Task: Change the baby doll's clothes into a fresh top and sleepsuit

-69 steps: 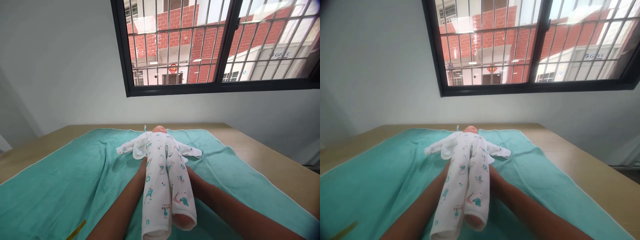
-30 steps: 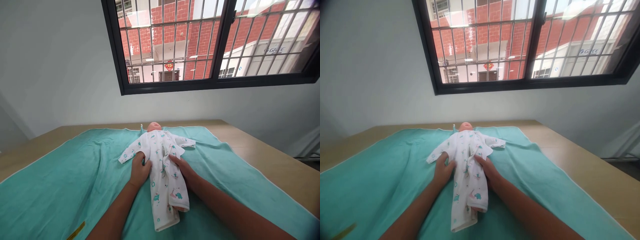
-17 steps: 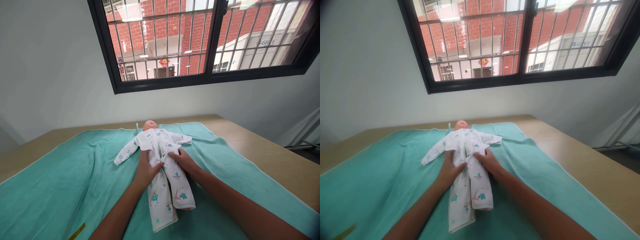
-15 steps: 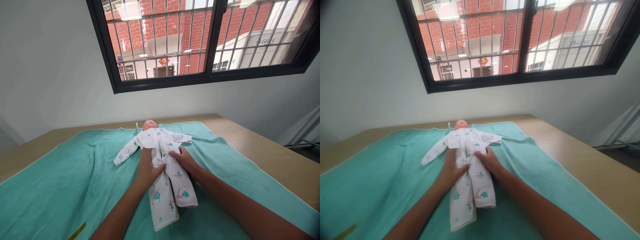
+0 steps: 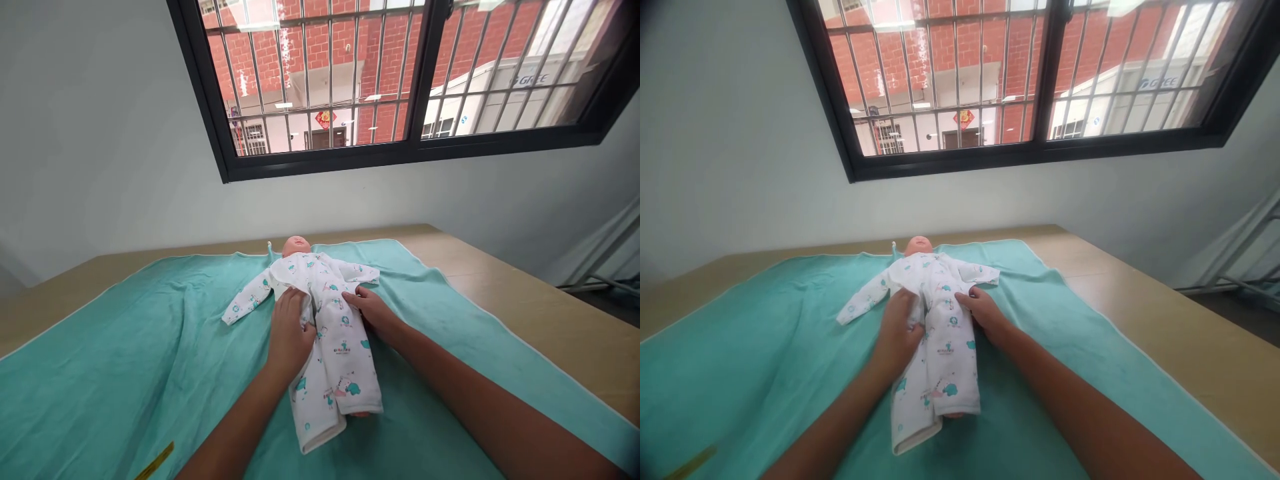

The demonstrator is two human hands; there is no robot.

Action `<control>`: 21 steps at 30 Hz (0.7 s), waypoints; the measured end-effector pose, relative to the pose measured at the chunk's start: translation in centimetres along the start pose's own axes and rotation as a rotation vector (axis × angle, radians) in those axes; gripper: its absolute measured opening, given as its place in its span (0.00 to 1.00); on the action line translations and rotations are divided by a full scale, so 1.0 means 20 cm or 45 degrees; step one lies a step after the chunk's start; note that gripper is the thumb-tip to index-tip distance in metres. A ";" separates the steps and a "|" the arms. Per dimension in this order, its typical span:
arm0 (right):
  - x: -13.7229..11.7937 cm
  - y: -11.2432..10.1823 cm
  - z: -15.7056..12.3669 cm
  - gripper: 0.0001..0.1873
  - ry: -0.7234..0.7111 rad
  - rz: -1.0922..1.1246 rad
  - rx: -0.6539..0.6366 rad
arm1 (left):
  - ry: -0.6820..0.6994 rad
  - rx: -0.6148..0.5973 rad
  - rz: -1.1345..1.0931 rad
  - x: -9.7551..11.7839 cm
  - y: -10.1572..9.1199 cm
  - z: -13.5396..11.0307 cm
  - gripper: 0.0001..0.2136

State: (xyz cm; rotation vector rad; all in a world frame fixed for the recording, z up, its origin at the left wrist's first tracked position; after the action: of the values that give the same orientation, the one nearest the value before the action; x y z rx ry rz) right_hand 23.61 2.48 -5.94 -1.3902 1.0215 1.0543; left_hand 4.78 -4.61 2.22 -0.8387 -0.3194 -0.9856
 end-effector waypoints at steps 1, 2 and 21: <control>-0.02 -0.02 -0.01 0.21 -0.054 -0.020 0.040 | -0.005 0.003 0.004 0.00 0.00 0.00 0.21; -0.05 -0.04 -0.02 0.20 -0.108 -0.040 0.075 | -0.009 0.009 0.006 0.00 0.00 0.00 0.21; -0.11 -0.15 -0.13 0.20 -0.184 0.267 -0.030 | -0.334 0.289 -0.317 -0.15 -0.09 -0.02 0.14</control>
State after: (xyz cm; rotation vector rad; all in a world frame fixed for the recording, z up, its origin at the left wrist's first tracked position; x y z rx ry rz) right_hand 26.05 0.06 -2.94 -1.2247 1.0668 1.3052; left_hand 1.52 -3.66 1.03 -0.7315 -0.7613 -1.0466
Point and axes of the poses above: each hand's wrist, its own z-axis towards the middle knuckle, its own y-axis out of the palm, x = y × z, the point moved 10 cm from there along z, towards the middle knuckle, and after that the axes turned 15 degrees about -z, right-handed, at the moved point
